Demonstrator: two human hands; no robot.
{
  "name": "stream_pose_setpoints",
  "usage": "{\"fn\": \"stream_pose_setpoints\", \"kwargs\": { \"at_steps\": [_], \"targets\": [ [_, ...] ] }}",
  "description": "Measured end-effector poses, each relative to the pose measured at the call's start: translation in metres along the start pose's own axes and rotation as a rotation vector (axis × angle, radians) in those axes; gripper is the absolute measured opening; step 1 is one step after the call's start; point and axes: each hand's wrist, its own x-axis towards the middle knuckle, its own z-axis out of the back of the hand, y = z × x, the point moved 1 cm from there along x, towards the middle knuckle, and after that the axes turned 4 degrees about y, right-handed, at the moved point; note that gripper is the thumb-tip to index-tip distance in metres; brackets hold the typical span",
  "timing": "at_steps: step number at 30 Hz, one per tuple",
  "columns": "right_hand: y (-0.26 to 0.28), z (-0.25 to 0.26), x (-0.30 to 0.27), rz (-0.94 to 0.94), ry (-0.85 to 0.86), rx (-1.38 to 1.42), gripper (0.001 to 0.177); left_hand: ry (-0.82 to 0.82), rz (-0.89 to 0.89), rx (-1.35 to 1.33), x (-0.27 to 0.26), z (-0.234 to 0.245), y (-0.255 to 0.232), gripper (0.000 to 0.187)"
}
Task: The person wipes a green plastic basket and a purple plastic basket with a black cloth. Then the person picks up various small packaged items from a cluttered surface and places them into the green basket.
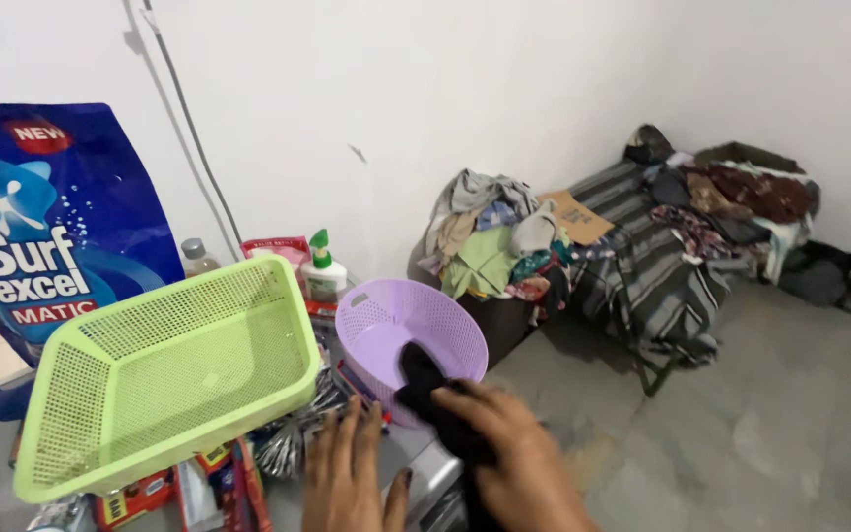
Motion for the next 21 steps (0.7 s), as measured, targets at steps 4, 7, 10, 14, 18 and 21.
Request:
{"fn": "stream_pose_setpoints", "kwargs": {
  "at_steps": [4,7,10,14,18,21],
  "targets": [
    [-0.044,0.052,0.022,-0.039,-0.105,-0.079,0.079,-0.062,0.109,-0.088,0.032,-0.033,-0.021,0.078],
    [-0.076,0.08,0.044,-0.084,-0.103,-0.102,0.085,-0.05,0.191,-0.087,0.072,-0.05,-0.03,0.068],
    [-0.106,0.091,0.064,-0.092,-0.082,-0.093,0.081,0.271,0.354,0.08,0.095,-0.063,-0.036,0.043],
    [-0.134,0.102,0.097,-0.016,0.028,-0.054,0.084,0.514,0.521,0.123,0.1,-0.076,-0.042,0.039],
    [-0.135,0.101,0.142,0.13,0.137,0.057,0.082,0.09,0.461,0.052,0.123,-0.074,-0.017,0.032],
    [-0.121,0.069,0.185,0.375,0.162,0.055,0.075,-0.204,0.411,0.111,0.148,-0.078,0.011,0.043]
  ]
}}
